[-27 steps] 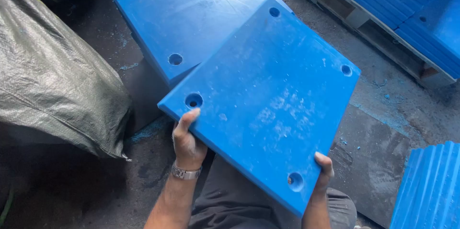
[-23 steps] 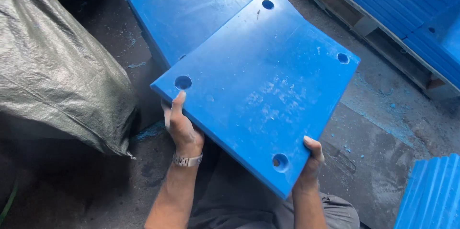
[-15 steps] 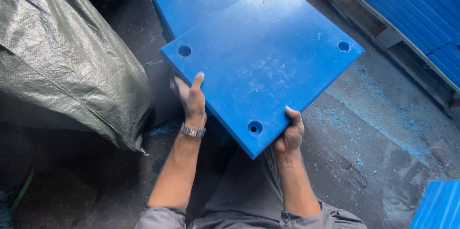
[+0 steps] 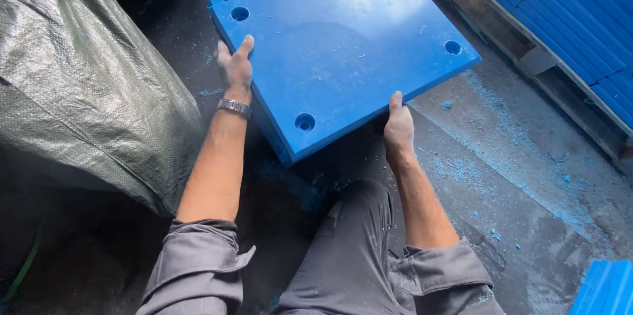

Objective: Grinding the edges of blue plastic blocks using an angle grinder.

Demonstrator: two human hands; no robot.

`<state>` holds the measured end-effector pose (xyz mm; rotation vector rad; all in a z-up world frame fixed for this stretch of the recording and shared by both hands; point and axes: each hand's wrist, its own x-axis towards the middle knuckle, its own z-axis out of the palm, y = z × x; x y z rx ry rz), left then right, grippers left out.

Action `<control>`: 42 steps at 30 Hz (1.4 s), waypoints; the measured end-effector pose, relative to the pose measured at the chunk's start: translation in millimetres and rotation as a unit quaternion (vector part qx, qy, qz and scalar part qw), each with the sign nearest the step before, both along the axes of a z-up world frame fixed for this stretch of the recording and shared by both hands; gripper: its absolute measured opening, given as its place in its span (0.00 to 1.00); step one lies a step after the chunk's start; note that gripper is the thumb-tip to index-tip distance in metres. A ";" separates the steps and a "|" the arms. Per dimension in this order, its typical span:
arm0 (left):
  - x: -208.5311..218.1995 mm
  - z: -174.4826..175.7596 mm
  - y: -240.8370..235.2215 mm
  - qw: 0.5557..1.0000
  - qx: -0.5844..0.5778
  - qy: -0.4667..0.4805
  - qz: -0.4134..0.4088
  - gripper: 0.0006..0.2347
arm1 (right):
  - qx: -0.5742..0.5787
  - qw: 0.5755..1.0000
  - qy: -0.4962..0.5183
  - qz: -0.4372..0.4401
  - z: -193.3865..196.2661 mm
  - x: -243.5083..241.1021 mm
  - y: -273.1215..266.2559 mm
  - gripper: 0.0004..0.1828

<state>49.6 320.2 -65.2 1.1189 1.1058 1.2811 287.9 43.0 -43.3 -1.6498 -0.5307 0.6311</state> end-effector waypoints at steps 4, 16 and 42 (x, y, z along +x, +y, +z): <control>-1.1 -7.3 28.8 0.999 -0.003 0.033 0.009 0.27 | -0.034 0.996 0.025 0.079 21.1 7.2 9.6 0.35; -2.3 -24.9 85.3 0.997 0.020 0.070 -0.025 0.29 | -0.107 0.992 0.026 0.063 18.6 6.7 40.9 0.35; 64.0 151.6 -583.9 0.653 0.336 -0.113 -0.669 0.19 | -0.014 0.923 0.193 -0.333 -93.4 204.5 -400.0 0.28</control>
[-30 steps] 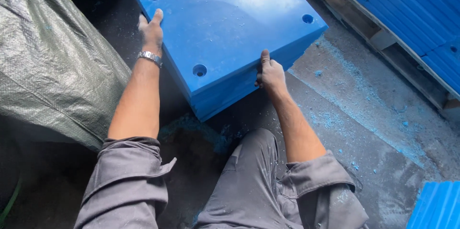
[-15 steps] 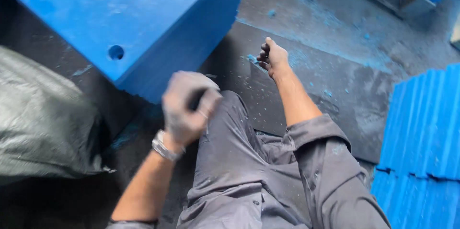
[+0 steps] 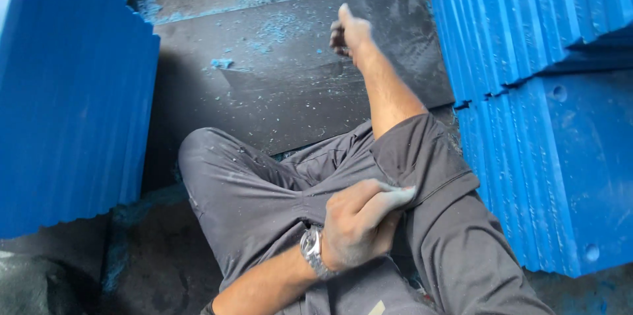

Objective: Grinding the edges of blue plastic blocks using an angle grinder.

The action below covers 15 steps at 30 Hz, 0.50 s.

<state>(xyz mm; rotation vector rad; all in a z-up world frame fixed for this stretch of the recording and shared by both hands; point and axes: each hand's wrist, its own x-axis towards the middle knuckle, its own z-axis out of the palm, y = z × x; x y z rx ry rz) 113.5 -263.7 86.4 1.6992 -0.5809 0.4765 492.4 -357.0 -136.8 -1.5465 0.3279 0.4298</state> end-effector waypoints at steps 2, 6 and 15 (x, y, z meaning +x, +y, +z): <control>-16.0 -2.4 -13.6 0.998 -0.036 0.043 -0.014 0.18 | 0.157 0.979 0.019 -0.126 6.3 45.7 -37.0 0.29; -45.1 -5.9 -38.0 0.992 -0.088 0.080 -0.047 0.16 | 0.413 0.863 0.006 -0.290 35.4 100.5 -93.9 0.32; -45.5 -26.5 -67.5 0.977 0.104 -0.083 -0.168 0.08 | -0.365 0.897 -0.224 -0.110 -4.7 93.5 -130.1 0.35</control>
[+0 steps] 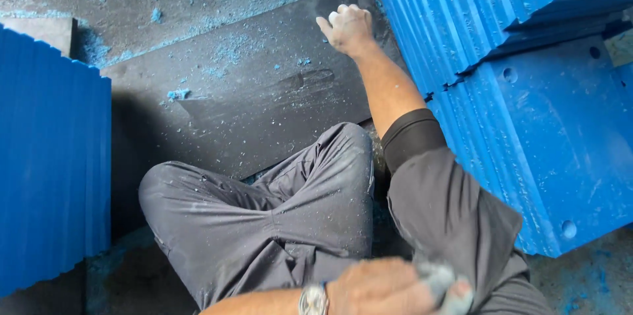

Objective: Grinding the edges of blue plastic blocks using an angle grinder.

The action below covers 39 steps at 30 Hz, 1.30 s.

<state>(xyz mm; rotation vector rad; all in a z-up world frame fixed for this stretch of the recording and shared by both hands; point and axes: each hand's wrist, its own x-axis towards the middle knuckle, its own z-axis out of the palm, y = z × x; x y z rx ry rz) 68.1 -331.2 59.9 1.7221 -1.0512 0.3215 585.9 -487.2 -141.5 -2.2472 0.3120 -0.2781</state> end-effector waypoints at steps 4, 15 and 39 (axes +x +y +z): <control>-24.0 -36.1 5.9 0.997 -0.033 0.060 -0.024 0.06 | -0.184 0.983 -0.005 0.023 4.4 3.3 -24.7 0.38; 88.9 -77.9 40.3 0.954 -0.100 0.270 0.086 0.15 | 0.450 0.875 0.035 0.173 122.8 -148.2 59.6 0.19; 148.7 -113.1 -68.5 0.774 0.050 0.619 -0.125 0.16 | -0.356 0.892 -0.008 -0.278 98.1 -487.2 -261.5 0.26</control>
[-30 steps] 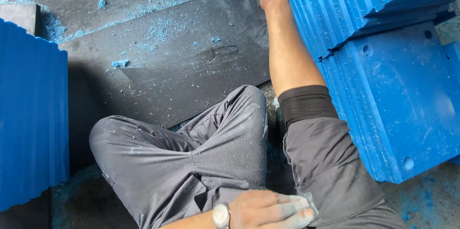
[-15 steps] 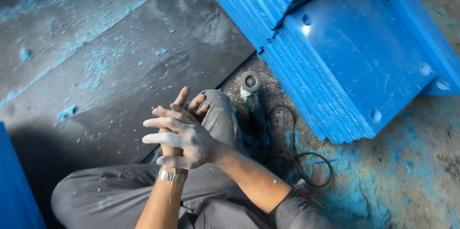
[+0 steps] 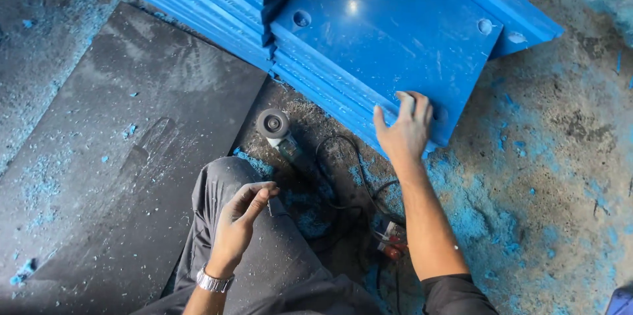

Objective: Grinding the edges of blue plastic blocks using an angle grinder.

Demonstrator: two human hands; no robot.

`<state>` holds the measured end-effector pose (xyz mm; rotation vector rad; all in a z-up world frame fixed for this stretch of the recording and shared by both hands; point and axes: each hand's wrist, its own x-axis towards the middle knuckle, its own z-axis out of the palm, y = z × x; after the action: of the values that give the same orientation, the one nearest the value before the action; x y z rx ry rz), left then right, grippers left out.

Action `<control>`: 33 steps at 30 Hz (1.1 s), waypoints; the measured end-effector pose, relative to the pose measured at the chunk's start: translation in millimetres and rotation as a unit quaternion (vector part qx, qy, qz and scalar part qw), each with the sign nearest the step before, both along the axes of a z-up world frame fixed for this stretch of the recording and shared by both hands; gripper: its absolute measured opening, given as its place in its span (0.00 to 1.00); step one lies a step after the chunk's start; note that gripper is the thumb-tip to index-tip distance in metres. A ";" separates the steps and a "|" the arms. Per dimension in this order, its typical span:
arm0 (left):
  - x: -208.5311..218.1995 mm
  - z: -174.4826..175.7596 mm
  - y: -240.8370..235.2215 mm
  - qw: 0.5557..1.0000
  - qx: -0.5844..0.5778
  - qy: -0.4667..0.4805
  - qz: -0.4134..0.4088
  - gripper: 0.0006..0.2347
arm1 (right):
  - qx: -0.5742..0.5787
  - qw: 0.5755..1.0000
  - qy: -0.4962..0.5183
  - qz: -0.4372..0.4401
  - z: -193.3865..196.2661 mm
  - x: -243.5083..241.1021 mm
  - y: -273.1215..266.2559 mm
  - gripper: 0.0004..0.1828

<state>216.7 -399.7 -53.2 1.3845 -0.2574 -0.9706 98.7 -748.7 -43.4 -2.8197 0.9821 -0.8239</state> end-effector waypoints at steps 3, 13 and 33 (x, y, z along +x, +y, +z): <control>6.2 0.3 -7.1 1.000 0.028 -0.005 0.004 0.15 | 0.000 0.980 0.114 -0.163 0.2 -29.0 -14.8 0.35; 5.0 -6.3 -19.7 0.997 0.062 -0.025 -0.024 0.15 | -0.078 0.986 0.130 -0.071 -23.8 -89.4 -25.9 0.39; 111.7 -4.2 -142.2 0.849 -0.374 0.269 0.258 0.36 | 0.073 0.986 0.098 0.112 68.6 -206.5 157.2 0.38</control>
<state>328.5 -542.0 -57.4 0.3845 0.1584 -0.6491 -107.8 -591.5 25.2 -2.8522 0.6914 -0.4376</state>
